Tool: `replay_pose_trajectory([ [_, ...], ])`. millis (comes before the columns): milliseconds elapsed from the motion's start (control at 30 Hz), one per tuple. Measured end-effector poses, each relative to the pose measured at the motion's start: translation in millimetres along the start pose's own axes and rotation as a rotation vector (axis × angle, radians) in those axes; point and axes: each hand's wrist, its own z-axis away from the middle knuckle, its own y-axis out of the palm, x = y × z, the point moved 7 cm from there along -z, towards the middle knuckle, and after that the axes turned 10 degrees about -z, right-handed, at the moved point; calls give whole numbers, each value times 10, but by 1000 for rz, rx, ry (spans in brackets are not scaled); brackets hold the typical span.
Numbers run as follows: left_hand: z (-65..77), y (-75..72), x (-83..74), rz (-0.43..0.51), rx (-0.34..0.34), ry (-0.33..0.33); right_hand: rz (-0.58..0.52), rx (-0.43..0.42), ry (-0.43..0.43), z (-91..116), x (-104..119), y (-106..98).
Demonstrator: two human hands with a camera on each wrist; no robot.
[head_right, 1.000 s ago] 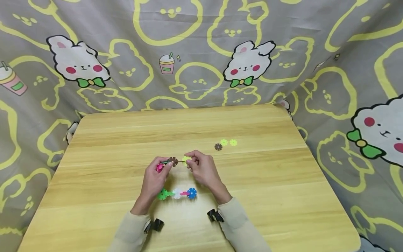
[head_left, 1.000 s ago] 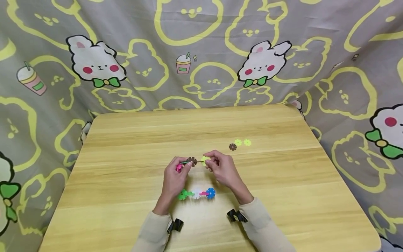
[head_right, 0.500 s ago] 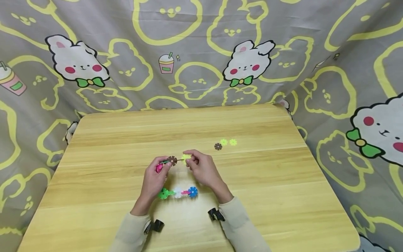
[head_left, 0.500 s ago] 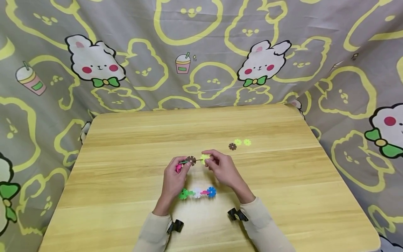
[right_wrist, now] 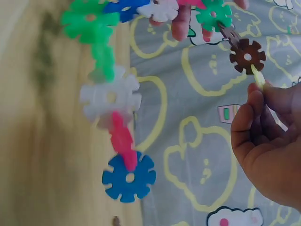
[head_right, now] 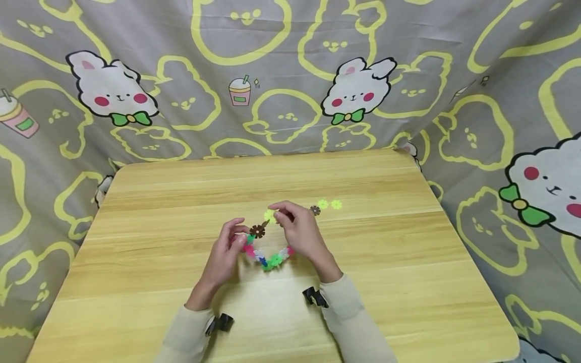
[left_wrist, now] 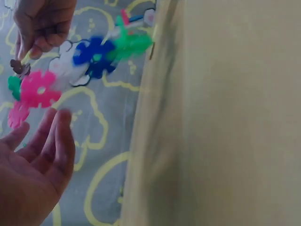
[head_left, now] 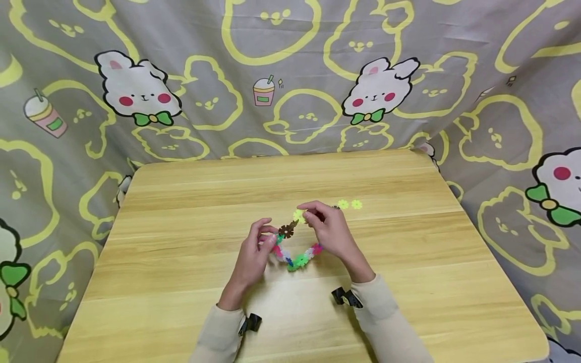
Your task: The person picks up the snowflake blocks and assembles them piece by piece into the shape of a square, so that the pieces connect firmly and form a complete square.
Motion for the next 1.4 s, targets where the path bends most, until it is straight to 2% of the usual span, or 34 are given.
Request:
replay_pose_trajectory([
  [100, -77, 45, 31, -32, -27, 32, 51, 23, -35, -20, 69, 18],
  [200, -133, 74, -43, -63, -44, 86, 91, 70, -57, -27, 119, 86],
  [300, -159, 99, -82, -87, -72, 128, 113, 116, -75, -29, 159, 163],
  [400, -149, 106, -88, -65, -111, 153, 131, 146, -87, -27, 186, 207],
  [467, -123, 73, -136, -27, -126, 128, 136, 157, -79, -29, 187, 218],
  [533, -112, 63, -80, 33, -138, 90, 134, 159, -55, -37, 167, 189],
  [633, -95, 31, 11, 111, -159, 12, 141, 132, -2, -78, 60, 47],
  [700, -99, 24, 130, 151, -181, -14, 161, 96, 41, -120, -73, -120],
  [900, -78, -73, 175, 182, -236, -54, 272, -43, 203, -190, -577, -695],
  [1033, -79, -108, 191, 195, -249, -55, 332, -99, 261, -197, -826, -925],
  [1133, -79, -126, 205, 194, -254, -63, 384, -78, 345, -191, -1019, -1004],
  [1300, -68, -152, 207, 186, -244, -103, 480, 45, 531, -130, -1306, -1038],
  [1400, -36, -205, 87, 181, -236, -111, 525, 103, 592, -100, -1402, -1031],
])
